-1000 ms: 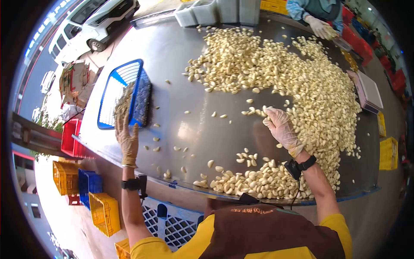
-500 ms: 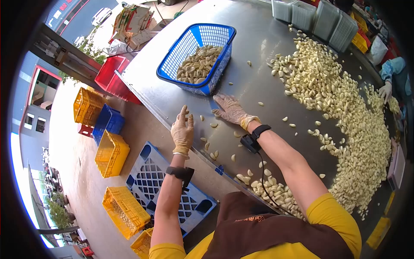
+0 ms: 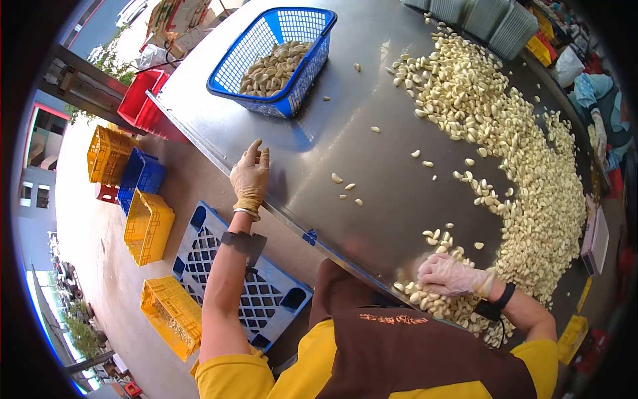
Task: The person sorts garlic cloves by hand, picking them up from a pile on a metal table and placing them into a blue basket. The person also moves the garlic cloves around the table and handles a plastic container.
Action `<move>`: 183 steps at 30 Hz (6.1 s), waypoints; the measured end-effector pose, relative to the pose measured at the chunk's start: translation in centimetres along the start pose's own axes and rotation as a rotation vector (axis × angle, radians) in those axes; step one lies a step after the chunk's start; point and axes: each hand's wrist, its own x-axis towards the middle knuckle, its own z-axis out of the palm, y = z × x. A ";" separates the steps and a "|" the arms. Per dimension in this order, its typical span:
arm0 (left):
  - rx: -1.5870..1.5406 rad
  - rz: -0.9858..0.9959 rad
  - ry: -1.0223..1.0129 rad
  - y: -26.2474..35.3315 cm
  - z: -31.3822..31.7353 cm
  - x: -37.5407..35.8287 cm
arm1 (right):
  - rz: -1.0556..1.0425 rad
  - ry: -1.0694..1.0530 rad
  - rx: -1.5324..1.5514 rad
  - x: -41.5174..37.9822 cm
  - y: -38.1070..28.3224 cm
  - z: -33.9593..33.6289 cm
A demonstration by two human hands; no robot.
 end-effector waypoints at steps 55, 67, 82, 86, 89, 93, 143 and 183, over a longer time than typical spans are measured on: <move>-0.515 0.699 -0.636 61.0 29.6 -38.3 | 1.439 1.506 0.170 -37.6 21.8 6.8; -0.663 0.567 -1.196 74.6 29.2 -26.4 | 1.237 1.602 0.401 -45.8 25.6 -7.9; 0.168 0.464 -0.691 22.9 2.4 -27.1 | 0.056 0.527 -0.437 -21.5 -0.2 6.9; -0.084 0.336 -0.398 22.2 2.2 -28.4 | -0.088 0.366 -0.218 -5.4 0.9 4.6; -0.139 0.369 -0.321 21.5 2.5 -28.2 | -0.136 0.348 -0.241 2.2 0.3 6.6; -0.214 0.329 -0.272 21.1 2.2 -28.6 | -0.199 0.380 0.009 -0.4 0.1 8.9; -0.502 -0.293 -2.213 47.3 17.7 -45.3 | 0.881 1.327 1.381 -31.2 -4.6 16.8; -1.260 -0.773 -2.038 50.9 15.4 -42.2 | 0.725 1.216 0.345 -39.4 0.5 7.9</move>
